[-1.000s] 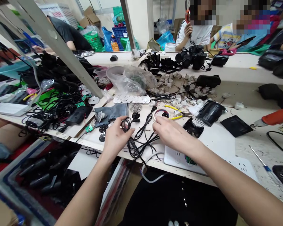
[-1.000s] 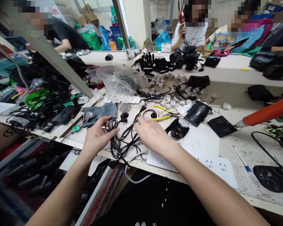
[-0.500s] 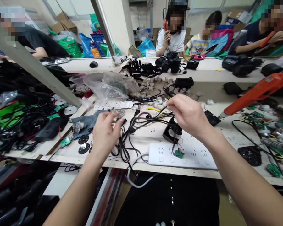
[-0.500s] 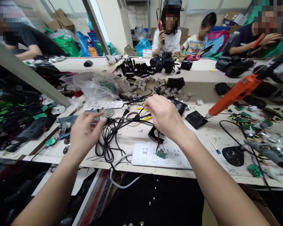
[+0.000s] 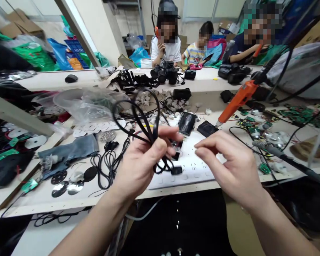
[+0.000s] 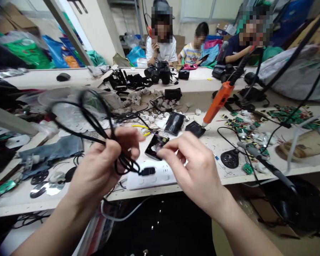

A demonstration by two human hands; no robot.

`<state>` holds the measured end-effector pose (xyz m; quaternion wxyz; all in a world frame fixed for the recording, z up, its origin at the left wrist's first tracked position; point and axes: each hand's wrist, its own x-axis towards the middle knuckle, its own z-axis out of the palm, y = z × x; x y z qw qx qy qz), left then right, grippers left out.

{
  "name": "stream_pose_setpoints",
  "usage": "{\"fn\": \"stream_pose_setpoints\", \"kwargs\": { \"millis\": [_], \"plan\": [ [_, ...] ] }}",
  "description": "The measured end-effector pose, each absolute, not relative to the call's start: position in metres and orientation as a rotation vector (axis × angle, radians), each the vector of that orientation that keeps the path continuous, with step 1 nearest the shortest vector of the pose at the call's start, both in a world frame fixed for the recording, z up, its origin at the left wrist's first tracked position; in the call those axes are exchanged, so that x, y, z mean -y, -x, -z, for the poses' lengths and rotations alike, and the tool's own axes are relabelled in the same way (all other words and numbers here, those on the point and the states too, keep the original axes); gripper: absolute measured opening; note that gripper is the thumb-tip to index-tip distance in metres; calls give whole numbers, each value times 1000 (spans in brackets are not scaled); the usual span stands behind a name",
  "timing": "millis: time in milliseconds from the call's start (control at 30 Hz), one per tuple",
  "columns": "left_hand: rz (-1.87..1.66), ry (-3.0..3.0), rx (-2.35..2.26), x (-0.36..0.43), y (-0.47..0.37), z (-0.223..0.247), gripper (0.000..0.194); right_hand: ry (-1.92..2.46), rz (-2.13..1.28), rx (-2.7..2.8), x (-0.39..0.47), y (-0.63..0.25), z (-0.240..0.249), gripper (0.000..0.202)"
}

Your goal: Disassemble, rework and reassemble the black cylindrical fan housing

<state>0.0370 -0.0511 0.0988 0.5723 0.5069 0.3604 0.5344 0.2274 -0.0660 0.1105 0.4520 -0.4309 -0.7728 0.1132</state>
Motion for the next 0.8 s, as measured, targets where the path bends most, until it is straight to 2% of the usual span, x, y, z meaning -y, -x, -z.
{"fn": "stream_pose_setpoints", "kwargs": {
  "millis": [67,133,267,367,467,533,600,700,800],
  "plan": [
    [-1294,-1296,-823,49,-53,-106,47,1066,-455,1991,75,-235,-109,11],
    [-1210,-1374,-764,46,-72,-109,43,1043,-535,2045,79,-239,-106,17],
    [-1078,-1423,-665,51,-103,-100,32,1065,-547,2001,81,-246,-91,6],
    [-1032,-1587,-684,58,-107,-88,32,1066,-542,2006,86,-261,-73,17],
    [-1035,-1804,-832,59,-88,-69,35,1200,-514,1954,89,-286,-57,23],
    [-1112,-1924,-1092,54,-69,-51,34,1349,-524,1841,88,-303,-49,23],
    [-1122,-2052,-1381,46,-50,-32,45,1443,-596,1722,85,-318,-40,25],
    [-924,-2174,-1574,36,-35,-8,68,1525,-737,1655,80,-331,-26,22],
    [-789,-2213,-1631,33,-35,2,75,1550,-774,1722,77,-335,-18,15]
  ]
}}
